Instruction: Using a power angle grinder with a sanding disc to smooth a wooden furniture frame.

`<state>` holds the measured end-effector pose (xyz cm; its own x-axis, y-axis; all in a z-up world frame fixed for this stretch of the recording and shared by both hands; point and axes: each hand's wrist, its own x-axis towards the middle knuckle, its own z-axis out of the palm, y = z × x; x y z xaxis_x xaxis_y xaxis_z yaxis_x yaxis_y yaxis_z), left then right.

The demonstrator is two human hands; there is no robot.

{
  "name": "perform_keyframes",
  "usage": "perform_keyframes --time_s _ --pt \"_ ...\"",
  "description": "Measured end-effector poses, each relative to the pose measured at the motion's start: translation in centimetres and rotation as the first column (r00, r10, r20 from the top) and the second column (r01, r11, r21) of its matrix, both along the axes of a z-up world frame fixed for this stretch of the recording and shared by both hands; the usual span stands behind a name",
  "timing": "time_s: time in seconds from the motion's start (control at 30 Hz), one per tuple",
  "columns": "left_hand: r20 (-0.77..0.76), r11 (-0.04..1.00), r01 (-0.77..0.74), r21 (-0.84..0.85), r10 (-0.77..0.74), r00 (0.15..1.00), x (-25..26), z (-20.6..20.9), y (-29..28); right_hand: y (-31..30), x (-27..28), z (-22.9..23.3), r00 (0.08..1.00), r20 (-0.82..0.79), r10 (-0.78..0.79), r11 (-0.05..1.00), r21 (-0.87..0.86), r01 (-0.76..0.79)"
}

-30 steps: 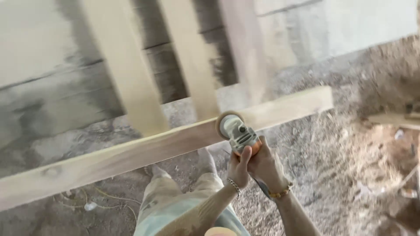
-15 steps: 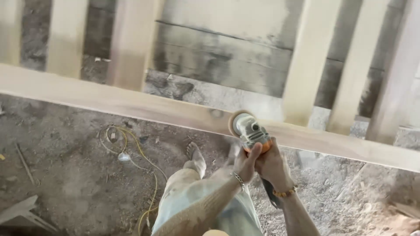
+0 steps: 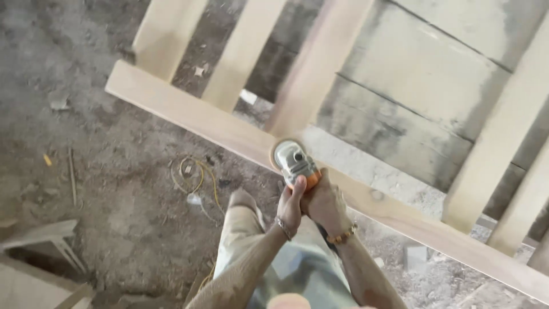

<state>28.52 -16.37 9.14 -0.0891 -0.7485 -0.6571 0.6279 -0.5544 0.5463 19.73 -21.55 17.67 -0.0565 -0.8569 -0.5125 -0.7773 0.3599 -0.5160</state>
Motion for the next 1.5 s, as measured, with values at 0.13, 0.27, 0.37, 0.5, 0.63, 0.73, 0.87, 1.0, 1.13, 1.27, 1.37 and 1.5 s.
perform_keyframes --time_s 0.13,0.27,0.37,0.5,0.63,0.73,0.87,1.0,1.13,1.27,1.37,1.5 --pt "-0.014 0.998 -0.065 0.019 0.066 0.998 7.9 1.1 -4.3 -4.3 7.9 -0.3 0.998 0.013 0.057 0.997 -0.048 -0.056" --pt "-0.05 0.996 -0.091 -0.001 0.091 0.995 17.0 0.0 -7.1 -7.6 17.3 -0.1 0.998 0.022 0.067 0.997 -0.039 -0.066" --pt "-0.045 0.996 -0.088 -0.028 0.086 0.995 24.7 0.0 -9.2 -9.4 24.5 -1.3 0.998 0.019 0.062 0.996 -0.066 -0.06" --pt "-0.063 0.992 -0.078 -0.095 0.073 0.995 34.8 0.1 -13.4 -13.2 34.0 -1.8 0.998 0.02 0.052 0.998 -0.031 -0.051" --pt "0.015 0.998 0.067 -0.007 -0.067 0.998 39.9 0.9 -15.3 -14.4 39.3 -1.1 0.999 0.051 0.009 0.998 0.067 -0.013" --pt "0.126 0.966 0.25 0.072 -0.257 0.958 40.1 1.4 -13.9 -11.1 38.9 -1.7 0.964 0.232 -0.129 0.99 0.087 0.111" --pt "0.27 0.871 0.491 -0.01 -0.471 0.84 41.9 2.2 -10.8 -3.3 38.3 -6.6 0.308 0.842 -0.442 0.814 0.233 0.532" --pt "0.332 0.833 0.548 -0.083 -0.495 0.803 44.7 -2.0 -9.7 -3.4 42.0 -8.0 -0.22 0.79 -0.572 0.558 0.572 0.602" --pt "0.104 0.917 0.361 -0.17 -0.347 0.932 48.2 -4.9 -6.3 -2.9 45.8 -5.3 0.456 0.678 -0.576 0.787 0.309 0.534" --pt "0.474 0.842 0.53 -0.105 -0.426 0.771 49.1 -2.2 -8.5 -3.7 45.0 -4.2 0.981 0.185 -0.049 0.925 -0.363 0.115" --pt "0.112 0.897 0.386 -0.216 -0.37 0.922 44.8 -5.3 -6.3 -3.7 42.3 -4.2 0.973 0.028 -0.228 0.974 -0.008 0.228" --pt "0.118 0.89 0.391 -0.236 -0.373 0.92 38.3 -5.4 -4.3 -0.9 36.1 -3.7 0.942 0.049 -0.331 0.941 -0.059 0.334"
